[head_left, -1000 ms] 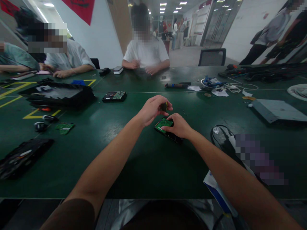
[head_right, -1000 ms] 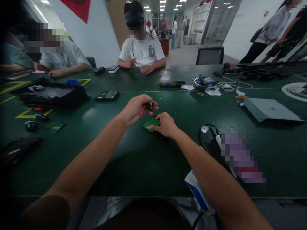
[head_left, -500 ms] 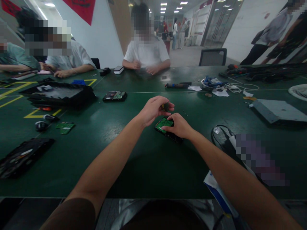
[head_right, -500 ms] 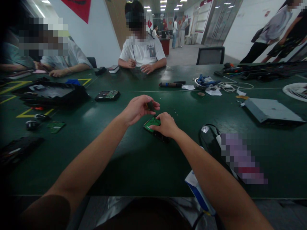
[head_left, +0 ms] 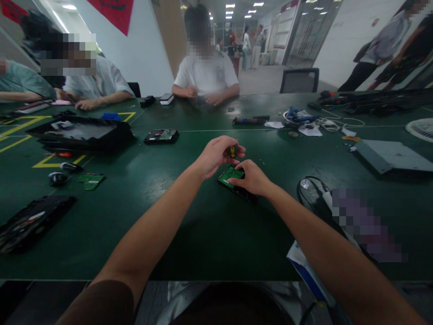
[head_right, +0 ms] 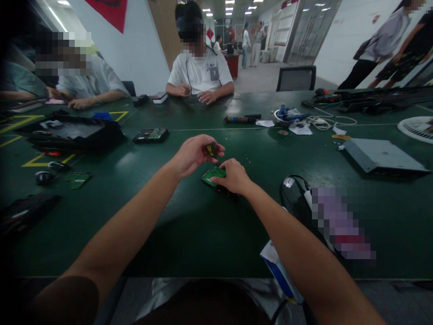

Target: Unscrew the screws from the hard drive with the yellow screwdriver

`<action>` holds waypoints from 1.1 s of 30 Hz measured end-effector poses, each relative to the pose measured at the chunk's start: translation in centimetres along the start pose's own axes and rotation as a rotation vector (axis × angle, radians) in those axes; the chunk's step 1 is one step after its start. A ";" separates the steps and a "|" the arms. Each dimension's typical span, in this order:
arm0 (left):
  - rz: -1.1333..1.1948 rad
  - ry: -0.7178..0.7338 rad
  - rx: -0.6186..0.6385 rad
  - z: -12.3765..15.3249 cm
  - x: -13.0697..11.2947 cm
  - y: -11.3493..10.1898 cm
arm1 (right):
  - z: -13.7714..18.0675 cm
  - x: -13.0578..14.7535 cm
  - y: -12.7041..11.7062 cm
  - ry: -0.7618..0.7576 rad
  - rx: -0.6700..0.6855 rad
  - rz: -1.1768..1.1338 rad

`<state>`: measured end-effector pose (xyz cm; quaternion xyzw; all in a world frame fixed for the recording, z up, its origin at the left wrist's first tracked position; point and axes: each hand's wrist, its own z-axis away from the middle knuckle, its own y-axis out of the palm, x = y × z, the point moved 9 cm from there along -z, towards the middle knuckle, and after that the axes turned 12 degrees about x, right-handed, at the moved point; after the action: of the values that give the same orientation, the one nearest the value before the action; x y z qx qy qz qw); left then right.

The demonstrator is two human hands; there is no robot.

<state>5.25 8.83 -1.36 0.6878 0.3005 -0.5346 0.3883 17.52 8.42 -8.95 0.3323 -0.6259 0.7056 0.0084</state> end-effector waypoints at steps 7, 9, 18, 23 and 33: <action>-0.143 0.031 -0.011 0.0 -0.8 -0.4 | -0.2 0.0 0.1 -0.004 0.020 -0.014; -0.124 0.009 -0.012 0.0 -0.5 -0.5 | -0.2 0.0 0.1 -0.007 0.014 -0.015; -0.087 0.016 -0.002 0.0 -0.5 -0.1 | 0.0 0.1 -0.1 0.001 0.016 -0.016; -0.163 0.034 -0.037 0.2 -1.2 -0.6 | -0.2 -0.2 0.0 0.002 0.007 -0.017; -0.019 0.003 -0.033 0.2 -0.4 -0.3 | 0.0 0.1 -0.1 -0.014 -0.004 -0.017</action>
<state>4.75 8.85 -1.04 0.6793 0.3166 -0.5321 0.3939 17.46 8.43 -8.84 0.3428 -0.6242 0.7019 0.0107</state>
